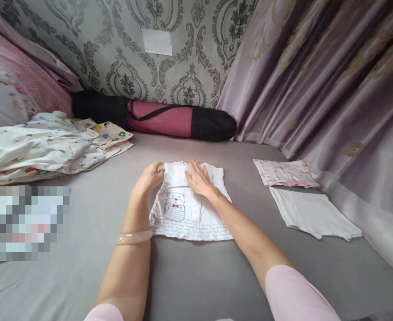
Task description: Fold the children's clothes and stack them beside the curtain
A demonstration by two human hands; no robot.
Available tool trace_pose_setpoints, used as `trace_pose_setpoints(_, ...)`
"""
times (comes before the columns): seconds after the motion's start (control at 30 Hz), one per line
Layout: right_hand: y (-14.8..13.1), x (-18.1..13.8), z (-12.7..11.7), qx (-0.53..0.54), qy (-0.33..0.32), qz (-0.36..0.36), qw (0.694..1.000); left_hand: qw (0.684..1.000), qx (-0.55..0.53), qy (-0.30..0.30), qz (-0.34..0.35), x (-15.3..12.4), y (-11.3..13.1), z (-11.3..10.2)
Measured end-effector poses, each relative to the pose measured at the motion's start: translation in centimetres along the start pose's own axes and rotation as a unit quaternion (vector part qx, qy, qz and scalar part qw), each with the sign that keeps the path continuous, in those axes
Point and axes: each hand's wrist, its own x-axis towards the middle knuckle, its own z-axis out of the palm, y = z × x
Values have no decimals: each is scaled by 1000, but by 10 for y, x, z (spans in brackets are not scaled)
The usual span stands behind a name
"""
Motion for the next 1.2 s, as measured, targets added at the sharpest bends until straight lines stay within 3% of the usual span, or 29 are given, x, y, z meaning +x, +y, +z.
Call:
trace_pose_setpoints(0.2, 55, -18, -3, -54, -2, 105, 993, 995, 42, -62, 59, -2, 13, 13)
trace_pose_setpoints(0.4, 67, -14, 3, -38, -13, 104, 994, 983, 103, -120, 93, 3, 9, 25)
trace_pose_setpoints(0.57, 80, -30, -17, 67, -35, 51, 996, 973, 117, -142, 139, 5, -3, 19)
trace_pose_setpoints(0.73, 83, -80, -24, 2, -22, -109, 994, 958, 182, -157, 156, -1, -1, 9)
trace_pose_setpoints(0.87, 82, -112, -21, -42, -45, -187, 981, 940, 190, -122, 255, -26, 1, 12)
trace_pose_setpoints(1.0, 86, -131, -19, -41, -78, -181, 979, 911, 143, -108, 372, -65, -17, 24)
trace_pose_setpoints(1.07, 87, -141, -18, -32, -97, -175, 979, 908, 145, -93, 381, -84, -30, 28)
trace_pose_setpoints(1.2, 84, -162, -18, -16, -116, -173, 978, 923, 181, -103, 324, -112, -44, 21)
